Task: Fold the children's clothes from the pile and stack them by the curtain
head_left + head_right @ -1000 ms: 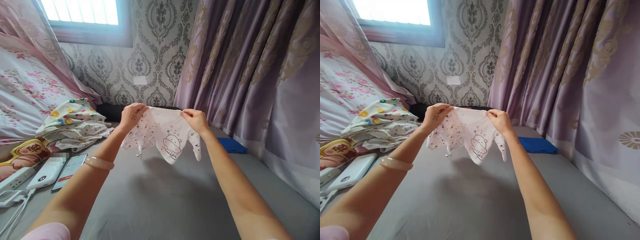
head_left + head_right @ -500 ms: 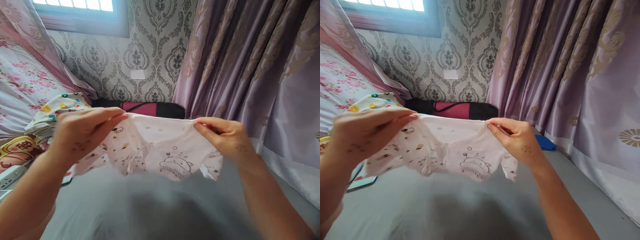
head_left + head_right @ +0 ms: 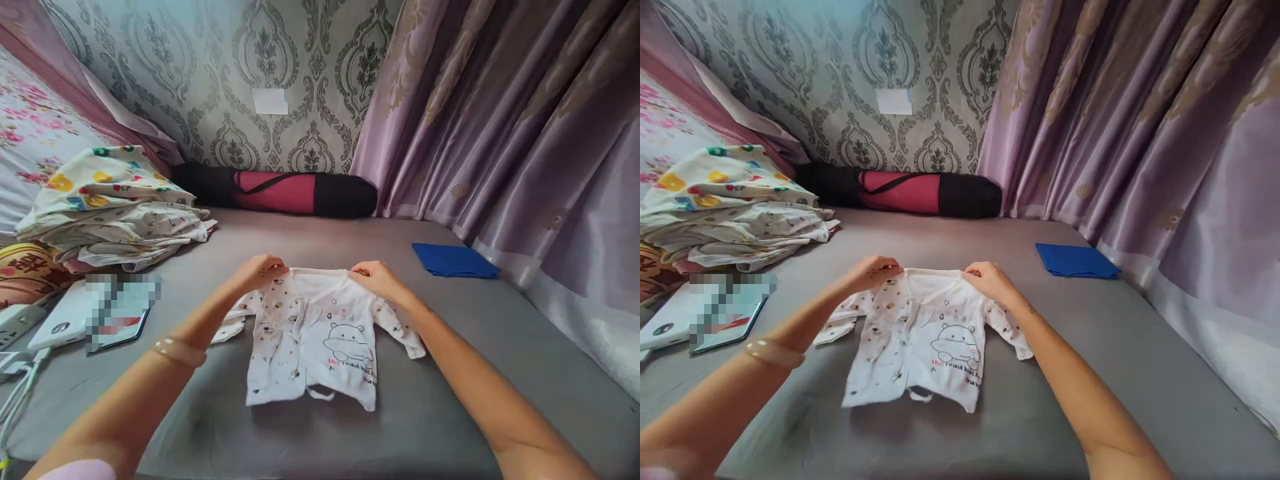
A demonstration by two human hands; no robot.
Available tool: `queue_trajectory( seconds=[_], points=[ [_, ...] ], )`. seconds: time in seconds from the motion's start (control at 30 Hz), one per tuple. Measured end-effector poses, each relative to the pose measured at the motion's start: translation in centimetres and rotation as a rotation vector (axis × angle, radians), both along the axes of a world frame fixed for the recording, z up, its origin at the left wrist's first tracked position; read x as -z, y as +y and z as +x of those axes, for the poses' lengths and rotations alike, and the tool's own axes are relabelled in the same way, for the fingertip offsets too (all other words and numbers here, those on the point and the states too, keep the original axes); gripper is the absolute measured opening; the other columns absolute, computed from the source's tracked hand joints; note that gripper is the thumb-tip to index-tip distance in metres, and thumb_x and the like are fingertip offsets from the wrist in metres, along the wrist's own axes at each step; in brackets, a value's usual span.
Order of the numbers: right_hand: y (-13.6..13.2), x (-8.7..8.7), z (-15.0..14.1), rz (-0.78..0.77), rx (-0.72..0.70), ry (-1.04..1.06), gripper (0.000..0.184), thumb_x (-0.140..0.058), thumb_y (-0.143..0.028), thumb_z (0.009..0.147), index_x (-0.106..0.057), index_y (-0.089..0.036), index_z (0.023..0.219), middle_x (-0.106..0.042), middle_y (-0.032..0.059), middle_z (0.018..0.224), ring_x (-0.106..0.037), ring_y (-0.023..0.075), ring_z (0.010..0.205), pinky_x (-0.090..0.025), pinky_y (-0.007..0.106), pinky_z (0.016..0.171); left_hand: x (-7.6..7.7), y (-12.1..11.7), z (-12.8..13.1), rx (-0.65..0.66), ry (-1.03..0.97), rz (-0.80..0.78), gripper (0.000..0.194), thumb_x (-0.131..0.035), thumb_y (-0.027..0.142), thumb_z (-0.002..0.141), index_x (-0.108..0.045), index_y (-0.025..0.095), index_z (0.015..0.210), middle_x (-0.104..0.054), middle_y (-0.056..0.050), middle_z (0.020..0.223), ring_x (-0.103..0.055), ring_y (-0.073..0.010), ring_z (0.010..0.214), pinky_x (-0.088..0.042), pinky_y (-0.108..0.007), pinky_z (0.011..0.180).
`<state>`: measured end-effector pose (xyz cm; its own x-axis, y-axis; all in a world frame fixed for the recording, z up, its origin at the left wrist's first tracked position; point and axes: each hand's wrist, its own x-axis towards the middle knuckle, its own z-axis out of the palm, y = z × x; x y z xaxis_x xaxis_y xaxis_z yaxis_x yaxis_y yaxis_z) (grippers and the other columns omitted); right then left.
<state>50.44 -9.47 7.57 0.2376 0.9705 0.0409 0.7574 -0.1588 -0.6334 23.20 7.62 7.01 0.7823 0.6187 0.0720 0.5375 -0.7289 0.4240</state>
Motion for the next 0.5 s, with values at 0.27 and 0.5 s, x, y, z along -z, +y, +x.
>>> queue_trajectory(
  seconds=[0.27,0.5],
  points=[
    [3.8,3.1,1.7,-0.132,0.059,-0.24,0.028,-0.05,-0.041,0.09,-0.072,-0.026,0.096,-0.072,0.0034,0.087,-0.061,0.0194,0.08,-0.038,0.026,0.066,3.9,2.6,3.8,-0.08,0.227,0.089,0.04,-0.033,0.045,0.094,-0.066,0.025,0.1,-0.072,-0.007,0.097,-0.065,-0.0239,0.091,-0.04,-0.026,0.064],
    [7.5,4.7,4.6,-0.178,0.034,-0.289,0.031,-0.047,-0.043,0.093,-0.069,-0.025,0.104,-0.072,0.0056,0.101,-0.063,0.0227,0.093,-0.04,0.026,0.072,4.9,6.3,6.5,-0.103,0.215,0.098,0.038,-0.035,0.046,0.093,-0.066,0.024,0.1,-0.072,-0.009,0.095,-0.065,-0.0251,0.093,-0.043,-0.028,0.067]
  ],
)
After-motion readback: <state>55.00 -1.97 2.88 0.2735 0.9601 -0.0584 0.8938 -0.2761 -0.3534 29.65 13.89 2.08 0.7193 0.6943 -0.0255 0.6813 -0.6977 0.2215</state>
